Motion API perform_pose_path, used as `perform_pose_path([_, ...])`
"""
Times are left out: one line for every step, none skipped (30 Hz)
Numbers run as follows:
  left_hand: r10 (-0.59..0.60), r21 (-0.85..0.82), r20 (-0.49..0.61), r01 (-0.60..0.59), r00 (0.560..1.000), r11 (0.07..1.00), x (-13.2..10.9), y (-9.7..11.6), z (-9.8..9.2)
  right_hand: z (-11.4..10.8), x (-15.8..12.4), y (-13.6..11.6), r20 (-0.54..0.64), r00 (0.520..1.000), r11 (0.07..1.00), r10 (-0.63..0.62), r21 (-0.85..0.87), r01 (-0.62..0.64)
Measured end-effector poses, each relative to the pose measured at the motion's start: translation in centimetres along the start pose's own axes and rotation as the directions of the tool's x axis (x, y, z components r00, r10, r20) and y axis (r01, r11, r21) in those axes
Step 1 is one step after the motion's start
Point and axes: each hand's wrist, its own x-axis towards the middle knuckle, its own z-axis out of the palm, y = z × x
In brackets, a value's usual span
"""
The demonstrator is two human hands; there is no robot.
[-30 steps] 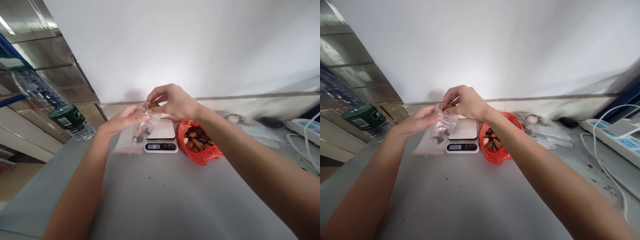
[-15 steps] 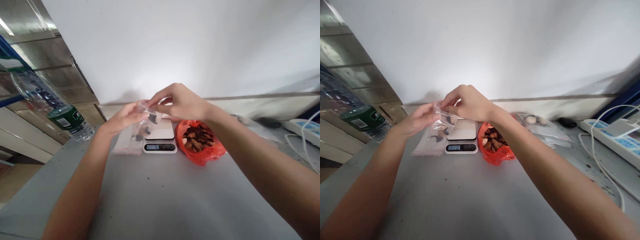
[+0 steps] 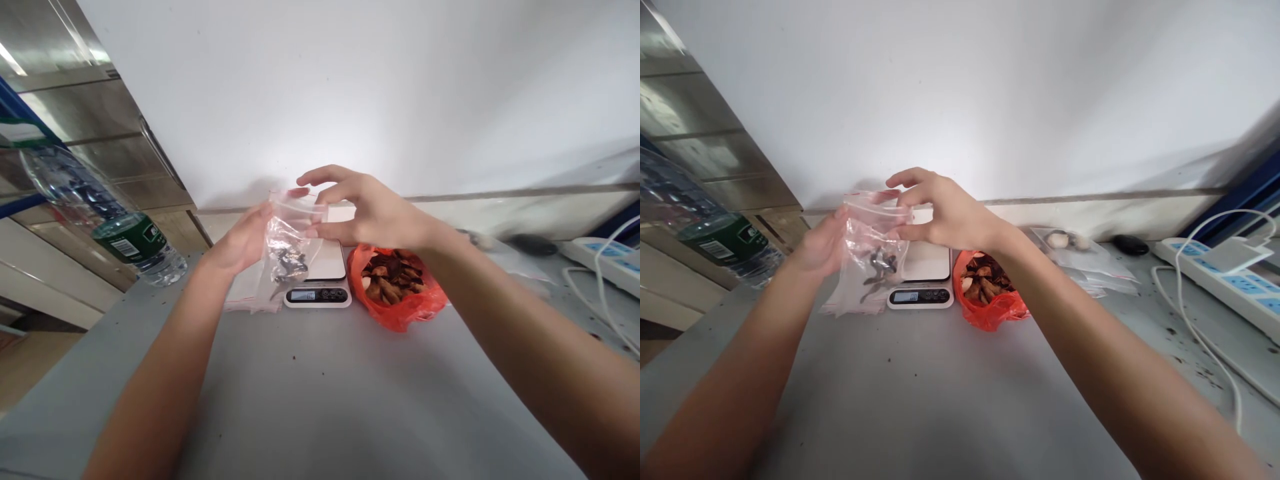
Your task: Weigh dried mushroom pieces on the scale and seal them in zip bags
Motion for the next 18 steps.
perform_pose_path([-0.011,0.01,0.022,0.011,1.0,1.0,0.0,0.3,0.2,0.0,-0.1,0.0,-0.043,0.999,1.0,0.01,0.011,-0.009])
perform_pose_path([-0.023,0.019,0.048,0.022,0.999,1.0,0.0,0.6,0.4,-0.1,-0.2,0.0,-0.088,0.996,1.0,0.024,0.019,-0.022])
perform_pose_path([-0.03,0.029,0.068,0.028,0.997,0.999,-0.1,0.9,0.6,-0.1,-0.4,0.0,-0.132,0.99,0.999,0.043,0.023,-0.04])
perform_pose_path([-0.028,0.047,0.071,0.025,0.997,0.999,-0.1,1.1,0.7,-0.1,-0.6,0.0,-0.169,0.984,0.998,0.064,0.023,-0.061])
perform_pose_path([-0.026,0.079,0.06,0.021,0.998,0.997,-0.2,1.3,0.9,-0.1,-0.8,-0.1,-0.198,0.977,0.996,0.085,0.021,-0.082])
perform_pose_path([-0.02,0.127,0.037,0.015,0.999,0.992,-0.2,1.5,1.0,-0.2,-1.0,-0.2,-0.22,0.97,0.995,0.103,0.021,-0.101])
perform_pose_path([-0.011,0.182,0.012,0.009,1.0,0.983,-0.3,1.6,1.2,-0.2,-1.3,-0.3,-0.234,0.965,0.993,0.119,0.022,-0.117])
perform_pose_path([-0.002,0.23,-0.008,0.003,1.0,0.973,-0.3,1.6,1.4,-0.3,-1.6,-0.5,-0.246,0.96,0.991,0.134,0.026,-0.131])
perform_pose_path([0.004,0.264,-0.017,0.0,1.0,0.964,-0.4,1.7,1.6,-0.5,-1.9,-0.7,-0.247,0.956,0.988,0.155,0.038,-0.15])
perform_pose_path([0.012,0.278,-0.021,-0.006,1.0,0.961,-0.4,1.7,1.8,-0.7,-2.2,-0.9,-0.236,0.954,0.983,0.185,0.058,-0.176])
perform_pose_path([0.024,0.27,-0.03,-0.015,0.999,0.963,-0.4,1.7,2.0,-0.9,-2.5,-1.1,-0.212,0.951,0.974,0.223,0.088,-0.209])
perform_pose_path([0.036,0.243,-0.047,-0.023,0.998,0.97,-0.4,1.7,2.2,-1.1,-2.9,-1.3,-0.178,0.949,0.963,0.26,0.123,-0.241])
perform_pose_path([0.042,0.208,-0.067,-0.027,0.997,0.978,-0.4,1.8,2.3,-1.4,-3.2,-1.4,-0.137,0.947,0.95,0.291,0.16,-0.269])
perform_pose_path([0.044,0.174,-0.089,-0.027,0.995,0.984,-0.4,1.8,2.4,-1.7,-3.5,-1.5,-0.099,0.945,0.937,0.312,0.195,-0.289])
perform_pose_path([0.042,0.146,-0.111,-0.026,0.993,0.989,-0.4,1.9,2.4,-2.0,-3.7,-1.7,-0.074,0.944,0.927,0.321,0.228,-0.297])
perform_pose_path([0.037,0.126,-0.128,-0.021,0.991,0.992,-0.4,1.9,2.4,-2.2,-3.9,-1.7,-0.068,0.945,0.919,0.321,0.262,-0.294])
perform_pose_path([0.025,0.122,-0.136,-0.008,0.99,0.992,-0.5,2.0,2.4,-2.4,-4.0,-1.8,-0.076,0.944,0.912,0.32,0.296,-0.285])
perform_pose_path([0.014,0.133,-0.138,0.004,0.99,0.991,-0.5,2.1,2.3,-2.5,-4.2,-1.9,-0.096,0.942,0.905,0.32,0.326,-0.275])
